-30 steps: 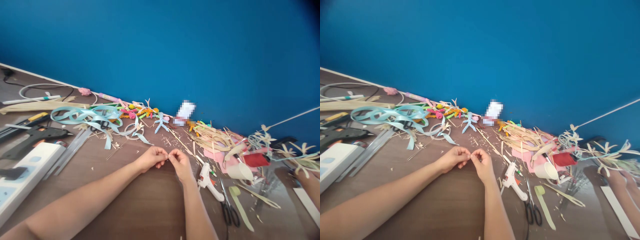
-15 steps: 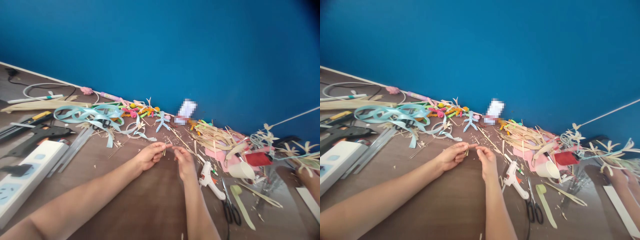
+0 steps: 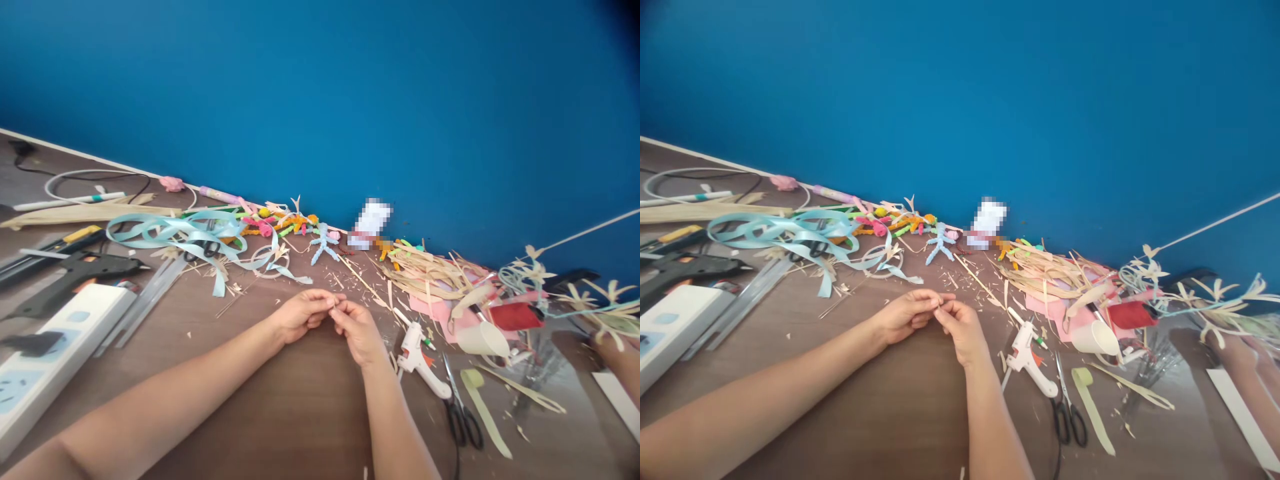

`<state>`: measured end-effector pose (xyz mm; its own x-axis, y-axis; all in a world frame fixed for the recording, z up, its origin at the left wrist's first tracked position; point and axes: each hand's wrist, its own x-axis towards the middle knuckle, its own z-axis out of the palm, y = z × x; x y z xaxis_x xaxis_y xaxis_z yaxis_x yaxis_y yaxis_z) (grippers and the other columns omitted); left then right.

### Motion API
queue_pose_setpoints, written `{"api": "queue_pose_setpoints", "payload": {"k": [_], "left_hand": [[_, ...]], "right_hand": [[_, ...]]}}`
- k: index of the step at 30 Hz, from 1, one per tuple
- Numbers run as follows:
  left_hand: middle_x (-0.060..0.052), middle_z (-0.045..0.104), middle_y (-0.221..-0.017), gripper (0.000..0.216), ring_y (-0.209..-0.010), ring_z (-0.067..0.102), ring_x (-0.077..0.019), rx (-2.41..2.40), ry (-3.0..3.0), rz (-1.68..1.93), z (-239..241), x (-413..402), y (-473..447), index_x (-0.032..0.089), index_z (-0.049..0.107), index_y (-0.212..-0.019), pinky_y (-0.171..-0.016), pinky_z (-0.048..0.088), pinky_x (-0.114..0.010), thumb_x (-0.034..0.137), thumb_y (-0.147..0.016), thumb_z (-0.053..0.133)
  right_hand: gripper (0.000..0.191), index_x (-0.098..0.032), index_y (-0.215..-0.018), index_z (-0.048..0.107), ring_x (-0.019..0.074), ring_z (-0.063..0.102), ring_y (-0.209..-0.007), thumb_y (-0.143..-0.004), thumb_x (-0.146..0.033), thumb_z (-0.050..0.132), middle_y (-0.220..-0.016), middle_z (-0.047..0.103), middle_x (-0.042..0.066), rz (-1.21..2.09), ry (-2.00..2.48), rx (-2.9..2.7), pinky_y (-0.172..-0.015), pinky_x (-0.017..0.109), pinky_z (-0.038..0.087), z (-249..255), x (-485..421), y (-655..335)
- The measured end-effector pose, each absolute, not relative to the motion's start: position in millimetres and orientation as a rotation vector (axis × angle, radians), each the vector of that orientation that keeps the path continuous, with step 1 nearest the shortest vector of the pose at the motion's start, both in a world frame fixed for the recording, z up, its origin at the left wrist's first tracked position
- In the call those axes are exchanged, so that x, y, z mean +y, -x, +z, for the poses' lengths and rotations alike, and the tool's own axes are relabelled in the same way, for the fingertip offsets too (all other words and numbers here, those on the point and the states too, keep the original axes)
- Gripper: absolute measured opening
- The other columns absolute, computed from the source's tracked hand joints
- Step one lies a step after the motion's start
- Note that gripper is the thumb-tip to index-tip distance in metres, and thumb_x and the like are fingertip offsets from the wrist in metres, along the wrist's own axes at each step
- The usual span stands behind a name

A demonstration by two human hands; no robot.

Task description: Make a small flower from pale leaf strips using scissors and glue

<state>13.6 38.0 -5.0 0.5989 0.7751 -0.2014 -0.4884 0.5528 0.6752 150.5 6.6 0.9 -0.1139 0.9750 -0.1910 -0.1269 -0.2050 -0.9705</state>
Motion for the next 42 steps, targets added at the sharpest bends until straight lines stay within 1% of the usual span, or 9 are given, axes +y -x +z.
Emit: {"api": "queue_pose_setpoints", "payload": {"k": [4,9,13,17,21,26,32,39,42], "left_hand": [[0.002,0.051,-0.053,0.021,-0.035,0.022,0.0017,0.511,-0.597,0.789,-6.5,38.5,-13.2,0.011,0.064,-0.079,-0.035,0.01,-0.015,0.025,-0.064,0.067],[0.001,0.052,-0.051,0.024,-0.034,0.024,0.0013,0.48,-0.608,0.771,-7.4,39.4,-12.8,0.01,0.063,-0.085,-0.035,0.011,-0.015,0.025,-0.068,0.064],[-0.001,0.055,-0.051,0.021,-0.034,0.027,0.0006,0.494,-0.642,0.794,-7.9,38.8,-14.1,0.01,0.062,-0.082,-0.035,0.011,-0.015,0.026,-0.068,0.063],[0.005,0.045,-0.043,0.016,-0.034,0.026,0.0002,0.556,-0.636,0.848,-8.0,36.9,-16.4,0.012,0.062,-0.073,-0.036,0.014,-0.015,0.026,-0.066,0.066],[0.003,0.05,-0.05,0.017,-0.035,0.026,0.0007,0.607,-0.661,0.86,-7.8,36.0,-18.5,0.012,0.062,-0.07,-0.036,0.015,-0.016,0.026,-0.063,0.068],[-0.001,0.058,-0.068,0.016,-0.037,0.03,0.0013,0.626,-0.669,0.91,-9.6,36.7,-19.2,0.012,0.062,-0.069,-0.036,0.018,-0.016,0.025,-0.063,0.068],[0.005,0.045,-0.045,0.02,-0.036,0.029,-0.0003,0.585,-0.659,0.837,-7.3,37.4,-16.7,0.012,0.063,-0.081,-0.038,0.017,-0.015,0.026,-0.067,0.065],[-0.003,0.061,-0.075,0.013,-0.038,0.031,0.0021,0.546,-0.646,0.868,-7.6,37.6,-15.7,0.011,0.063,-0.069,-0.036,0.021,-0.013,0.022,-0.065,0.068],[-0.003,0.062,-0.07,0.014,-0.04,0.038,-0.0003,0.557,-0.607,0.914,-8.6,38.4,-16.1,0.011,0.062,-0.069,-0.035,0.027,-0.012,0.022,-0.063,0.069]], "right_hand": [[0.014,-0.014,-0.064,0.057,0.0049,0.034,-0.046,-0.068,-0.026,0.063,-0.053,0.041,-0.005,1.694,1.083,-0.942,-0.042,0.018,0.027,6.0,5.7,-148.4],[0.017,-0.015,-0.068,0.055,0.0055,0.042,-0.044,-0.071,-0.031,0.059,-0.067,0.051,-0.001,1.792,1.015,-0.86,-0.035,0.017,0.03,7.6,5.0,-148.5],[0.02,-0.015,-0.075,0.054,0.004,0.039,-0.037,-0.075,-0.035,0.054,-0.065,0.053,-0.001,1.763,1.025,-0.89,-0.03,0.016,0.029,8.0,4.8,-148.0],[0.022,-0.018,-0.087,0.053,0.0023,0.035,-0.035,-0.069,-0.027,0.063,-0.058,0.048,-0.006,1.676,1.028,-0.97,-0.032,0.015,0.029,6.6,4.2,-143.8],[0.014,-0.016,-0.073,0.052,0.002,0.034,-0.033,-0.072,-0.028,0.059,-0.052,0.047,-0.007,1.494,1.159,-1.056,-0.033,0.016,0.028,3.6,4.8,-142.2],[0.026,-0.015,-0.06,0.048,0.0021,0.035,-0.032,-0.078,-0.033,0.051,-0.049,0.047,-0.006,1.37,1.302,-1.248,-0.034,0.016,0.025,5.6,4.6,-144.8],[0.023,-0.015,-0.072,0.052,0.0015,0.026,-0.032,-0.079,-0.037,0.049,-0.048,0.034,-0.009,1.778,1.07,-1.012,-0.033,0.016,0.027,8.8,2.6,-146.2],[0.023,-0.016,-0.065,0.048,0.0016,0.019,-0.032,-0.078,-0.034,0.051,-0.046,0.03,-0.01,2.067,0.906,-0.805,-0.031,0.015,0.031,7.8,4.0,-153.4],[0.023,-0.016,-0.063,0.048,0.0016,0.017,-0.03,-0.078,-0.034,0.051,-0.042,0.028,-0.011,2.088,0.898,-0.807,-0.03,0.015,0.03,5.4,5.9,-156.4]]}}
